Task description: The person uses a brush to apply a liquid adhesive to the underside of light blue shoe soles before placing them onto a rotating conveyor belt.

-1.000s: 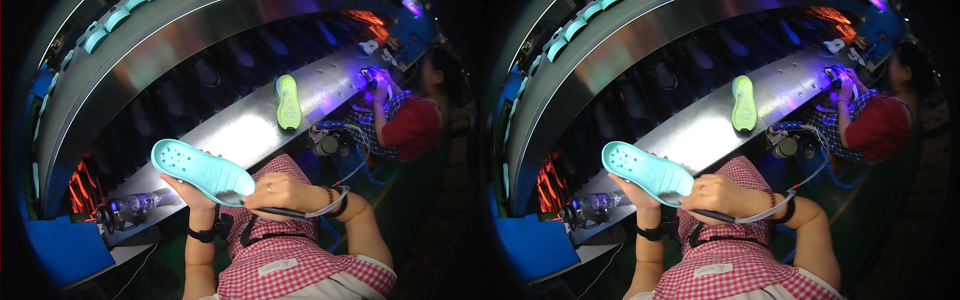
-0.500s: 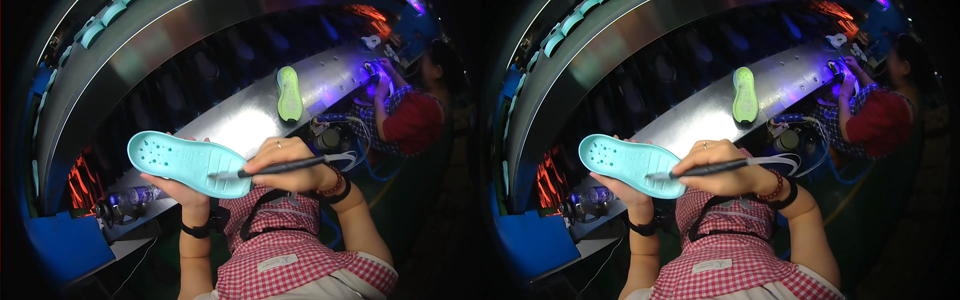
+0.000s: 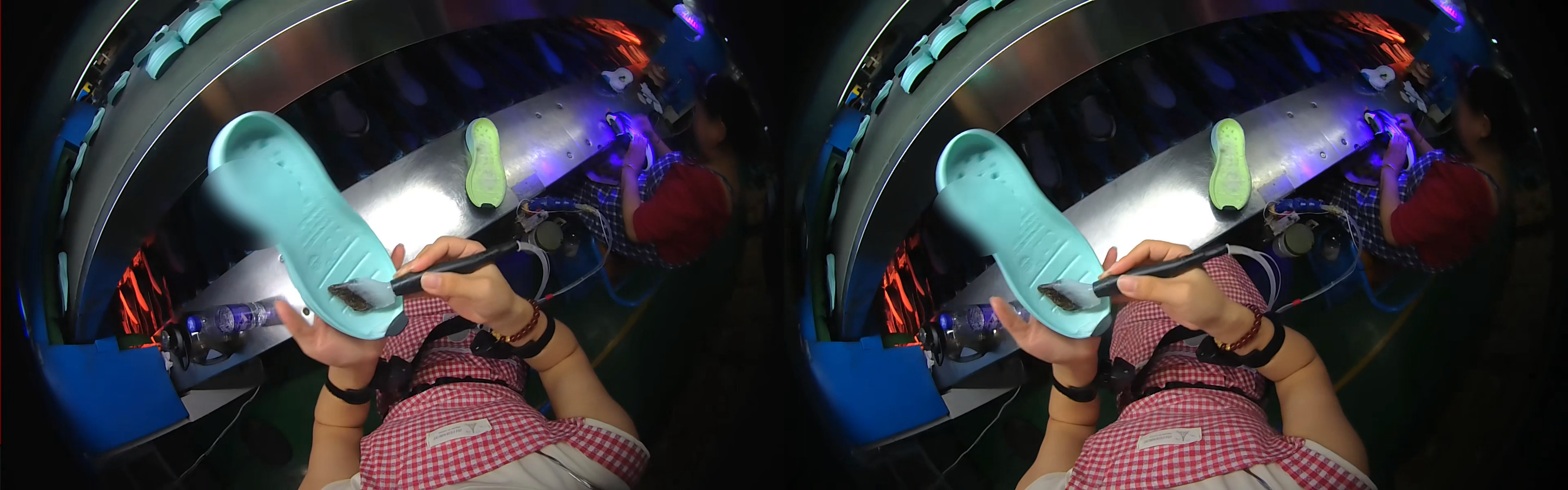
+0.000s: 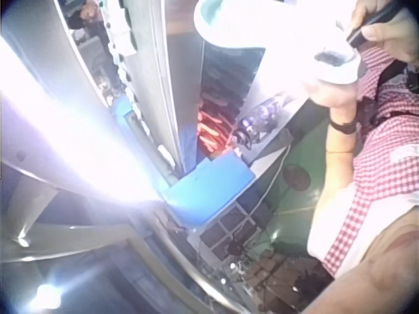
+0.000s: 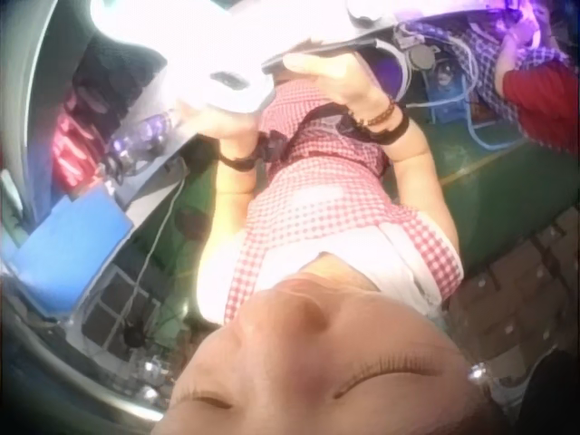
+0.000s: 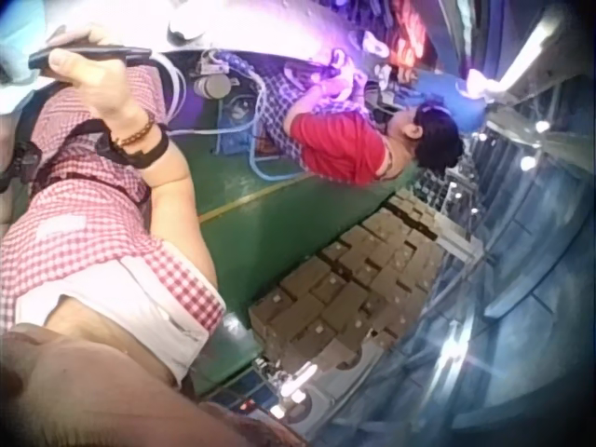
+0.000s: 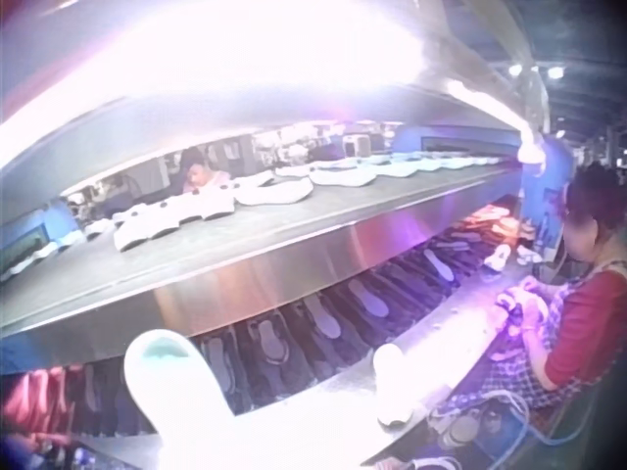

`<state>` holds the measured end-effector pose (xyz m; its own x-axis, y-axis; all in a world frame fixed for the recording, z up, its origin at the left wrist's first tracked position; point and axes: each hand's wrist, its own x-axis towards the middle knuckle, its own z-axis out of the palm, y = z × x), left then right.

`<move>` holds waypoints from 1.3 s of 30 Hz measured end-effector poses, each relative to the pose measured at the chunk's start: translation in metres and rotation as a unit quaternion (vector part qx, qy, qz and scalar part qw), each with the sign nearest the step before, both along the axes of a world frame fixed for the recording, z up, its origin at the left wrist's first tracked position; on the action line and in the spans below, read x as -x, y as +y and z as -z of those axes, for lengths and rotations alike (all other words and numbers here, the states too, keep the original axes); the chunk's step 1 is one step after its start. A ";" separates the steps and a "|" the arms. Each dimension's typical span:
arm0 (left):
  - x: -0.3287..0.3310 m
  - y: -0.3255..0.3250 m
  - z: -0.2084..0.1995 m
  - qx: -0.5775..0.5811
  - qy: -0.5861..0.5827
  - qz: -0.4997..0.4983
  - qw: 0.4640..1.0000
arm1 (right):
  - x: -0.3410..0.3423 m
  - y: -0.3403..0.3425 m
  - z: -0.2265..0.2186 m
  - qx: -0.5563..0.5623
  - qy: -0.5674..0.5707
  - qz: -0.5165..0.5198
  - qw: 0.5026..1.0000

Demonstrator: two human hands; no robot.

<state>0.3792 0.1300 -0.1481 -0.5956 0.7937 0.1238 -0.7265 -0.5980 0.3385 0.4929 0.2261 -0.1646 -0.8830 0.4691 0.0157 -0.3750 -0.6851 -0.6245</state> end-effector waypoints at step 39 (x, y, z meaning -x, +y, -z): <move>0.054 -0.009 0.003 0.259 0.039 0.241 0.935 | -0.009 0.035 -0.024 -0.616 0.065 -0.039 0.784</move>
